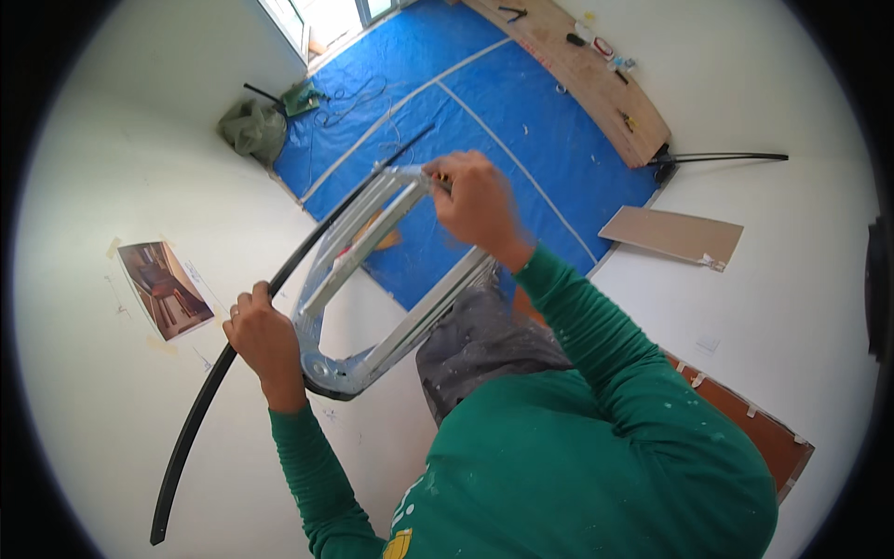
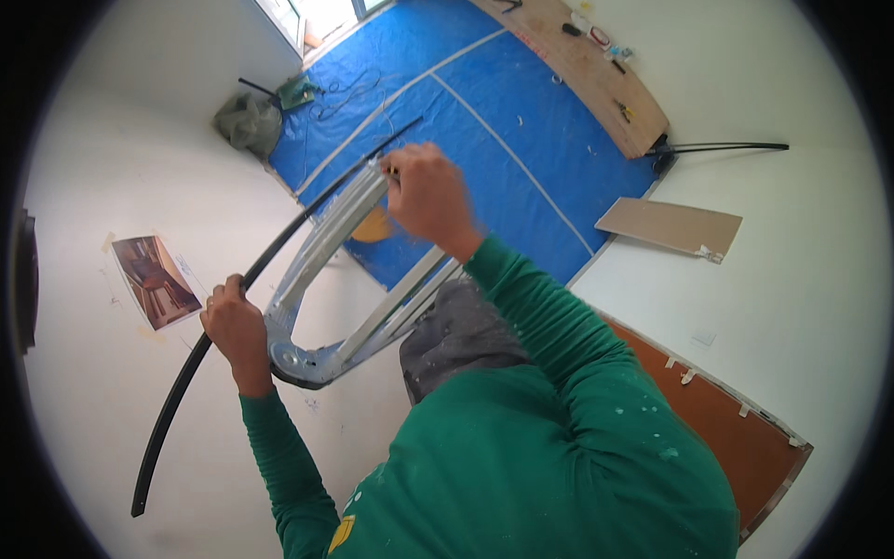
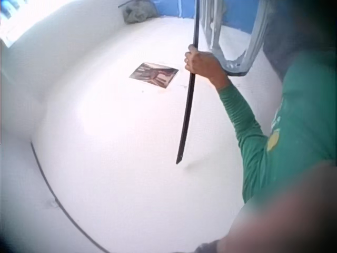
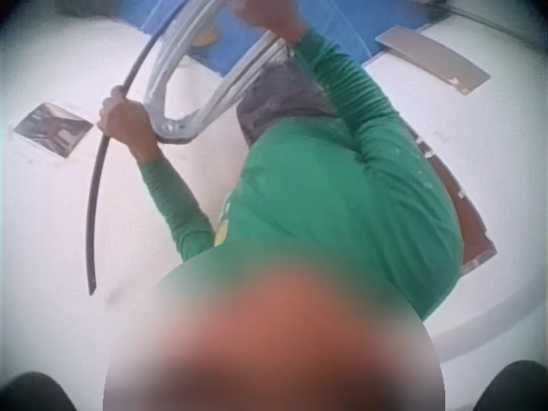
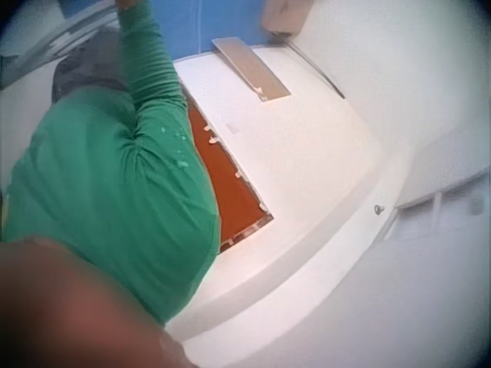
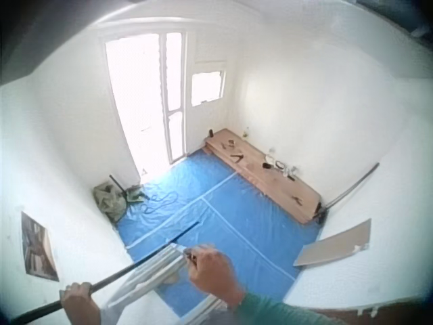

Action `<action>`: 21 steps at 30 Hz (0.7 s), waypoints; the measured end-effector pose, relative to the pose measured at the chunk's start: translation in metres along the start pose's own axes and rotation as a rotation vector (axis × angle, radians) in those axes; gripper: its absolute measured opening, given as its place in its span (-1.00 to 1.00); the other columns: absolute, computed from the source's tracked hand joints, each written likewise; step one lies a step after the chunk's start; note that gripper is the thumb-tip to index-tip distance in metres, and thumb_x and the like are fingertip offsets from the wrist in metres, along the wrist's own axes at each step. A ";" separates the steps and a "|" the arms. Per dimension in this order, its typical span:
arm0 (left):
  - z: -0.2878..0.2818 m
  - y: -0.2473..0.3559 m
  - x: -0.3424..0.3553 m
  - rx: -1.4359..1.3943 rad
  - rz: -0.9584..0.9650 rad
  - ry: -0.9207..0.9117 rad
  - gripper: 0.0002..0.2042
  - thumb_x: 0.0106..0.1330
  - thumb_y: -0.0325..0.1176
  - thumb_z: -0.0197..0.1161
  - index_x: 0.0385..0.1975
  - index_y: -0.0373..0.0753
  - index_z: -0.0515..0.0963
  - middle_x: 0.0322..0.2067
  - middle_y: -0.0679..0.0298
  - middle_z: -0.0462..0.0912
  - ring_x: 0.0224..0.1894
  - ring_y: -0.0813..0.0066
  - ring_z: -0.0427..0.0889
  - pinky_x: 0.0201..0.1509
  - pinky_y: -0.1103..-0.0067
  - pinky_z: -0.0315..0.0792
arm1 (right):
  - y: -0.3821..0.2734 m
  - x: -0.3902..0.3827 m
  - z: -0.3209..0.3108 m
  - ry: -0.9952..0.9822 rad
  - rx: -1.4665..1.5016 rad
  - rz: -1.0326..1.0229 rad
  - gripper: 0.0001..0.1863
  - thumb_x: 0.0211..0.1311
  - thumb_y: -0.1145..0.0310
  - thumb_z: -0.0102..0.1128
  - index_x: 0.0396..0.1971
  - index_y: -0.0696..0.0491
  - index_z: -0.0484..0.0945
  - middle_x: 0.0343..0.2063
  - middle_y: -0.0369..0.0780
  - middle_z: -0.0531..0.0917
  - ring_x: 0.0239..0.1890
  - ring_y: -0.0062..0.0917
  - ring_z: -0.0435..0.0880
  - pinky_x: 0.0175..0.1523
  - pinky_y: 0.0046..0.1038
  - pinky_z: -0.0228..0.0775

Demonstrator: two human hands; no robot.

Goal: The person measures and marks a ceiling using a long black strip, then cuts the strip with shears and drills a hole into it. The person uses a pencil, shears, and a drill to prepare the strip for installation.

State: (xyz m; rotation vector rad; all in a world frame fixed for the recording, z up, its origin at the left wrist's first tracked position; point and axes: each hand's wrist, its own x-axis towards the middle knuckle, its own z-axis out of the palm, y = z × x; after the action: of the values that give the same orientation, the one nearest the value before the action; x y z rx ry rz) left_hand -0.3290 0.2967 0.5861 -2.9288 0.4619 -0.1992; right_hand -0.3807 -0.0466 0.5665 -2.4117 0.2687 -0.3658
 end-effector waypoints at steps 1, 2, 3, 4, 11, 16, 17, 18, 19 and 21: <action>0.007 -0.003 -0.001 0.031 0.017 0.010 -0.79 0.35 -0.57 0.21 -0.14 -0.16 0.74 -0.30 0.21 0.70 -0.17 0.20 0.71 -0.09 0.32 0.41 | 0.002 -0.002 0.001 0.001 0.003 -0.013 -0.76 0.31 0.46 0.29 -0.08 0.15 0.79 -0.20 -0.07 0.80 -0.06 -0.16 0.74 0.07 -0.17 0.60; 0.015 -0.005 0.000 0.051 0.010 0.013 -0.78 0.35 -0.56 0.22 -0.12 -0.15 0.74 -0.30 0.23 0.71 -0.18 0.21 0.72 -0.08 0.32 0.42 | 0.003 -0.003 0.002 -0.021 0.025 0.016 -0.75 0.31 0.47 0.28 -0.07 0.15 0.79 -0.18 -0.07 0.81 -0.07 -0.19 0.75 0.06 -0.19 0.61; 0.021 -0.008 0.000 0.058 -0.004 0.028 -0.77 0.36 -0.55 0.22 -0.11 -0.15 0.74 -0.30 0.23 0.71 -0.18 0.22 0.72 -0.08 0.32 0.42 | 0.005 -0.003 0.003 -0.029 0.037 0.031 -0.74 0.31 0.47 0.28 -0.05 0.15 0.78 -0.17 -0.07 0.81 -0.07 -0.21 0.76 0.04 -0.21 0.62; 0.026 -0.011 0.002 0.059 -0.018 0.044 -0.77 0.36 -0.55 0.22 -0.09 -0.14 0.74 -0.30 0.24 0.71 -0.17 0.22 0.72 -0.08 0.32 0.42 | 0.006 -0.002 0.004 -0.010 0.047 0.004 -0.73 0.31 0.48 0.27 -0.03 0.15 0.78 -0.16 -0.07 0.82 -0.07 -0.24 0.77 0.03 -0.23 0.63; 0.039 -0.010 0.005 0.012 -0.052 -0.116 -0.75 0.42 -0.53 0.19 -0.04 -0.09 0.72 -0.27 0.21 0.73 -0.18 0.14 0.73 -0.11 0.25 0.46 | 0.015 0.004 0.000 -0.185 0.294 0.138 -0.68 0.34 0.50 0.19 0.04 0.16 0.74 -0.26 -0.19 0.77 -0.29 -0.56 0.69 -0.14 -0.48 0.56; 0.036 -0.003 0.002 -0.056 -0.088 -0.202 -0.77 0.40 -0.57 0.21 -0.04 -0.15 0.68 -0.23 0.13 0.74 -0.14 0.06 0.75 -0.08 0.16 0.52 | 0.028 0.005 0.000 -0.283 0.426 0.099 -0.69 0.34 0.52 0.16 0.02 0.12 0.75 -0.36 -0.26 0.66 -0.41 -0.68 0.52 -0.27 -0.50 0.42; 0.035 -0.002 0.001 -0.060 -0.099 -0.202 -0.77 0.40 -0.57 0.22 -0.04 -0.15 0.68 -0.23 0.13 0.74 -0.14 0.06 0.75 -0.08 0.16 0.52 | 0.028 0.006 0.000 -0.295 0.421 0.135 -0.69 0.34 0.52 0.16 0.01 0.11 0.75 -0.37 -0.27 0.65 -0.42 -0.69 0.49 -0.29 -0.50 0.39; 0.034 -0.001 0.000 -0.100 -0.139 -0.256 -0.77 0.40 -0.58 0.21 -0.03 -0.17 0.66 -0.18 0.09 0.76 -0.11 0.04 0.77 -0.03 0.18 0.54 | 0.028 0.007 0.001 -0.299 0.418 0.120 -0.69 0.34 0.52 0.17 0.01 0.10 0.75 -0.38 -0.28 0.63 -0.43 -0.71 0.47 -0.30 -0.51 0.37; 0.034 -0.001 -0.001 -0.136 -0.144 -0.262 -0.76 0.40 -0.59 0.20 -0.02 -0.18 0.66 -0.16 0.08 0.76 -0.10 0.03 0.77 -0.01 0.20 0.54 | 0.027 0.007 0.000 -0.303 0.415 0.104 -0.69 0.33 0.53 0.17 0.00 0.09 0.75 -0.39 -0.29 0.62 -0.43 -0.73 0.44 -0.31 -0.52 0.34; 0.035 -0.001 -0.004 -0.228 -0.151 -0.264 -0.75 0.40 -0.60 0.19 0.00 -0.19 0.65 -0.11 0.06 0.77 -0.07 0.01 0.78 0.04 0.23 0.55 | 0.023 0.008 -0.003 -0.301 0.383 0.056 -0.71 0.32 0.44 0.17 -0.04 0.12 0.76 -0.39 -0.24 0.66 -0.40 -0.63 0.52 -0.25 -0.45 0.42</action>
State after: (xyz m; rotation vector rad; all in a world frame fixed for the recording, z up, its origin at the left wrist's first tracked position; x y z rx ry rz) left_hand -0.3265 0.3039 0.5521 -3.1490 0.2371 0.2362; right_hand -0.3766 -0.0681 0.5552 -2.0405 0.1173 -0.0198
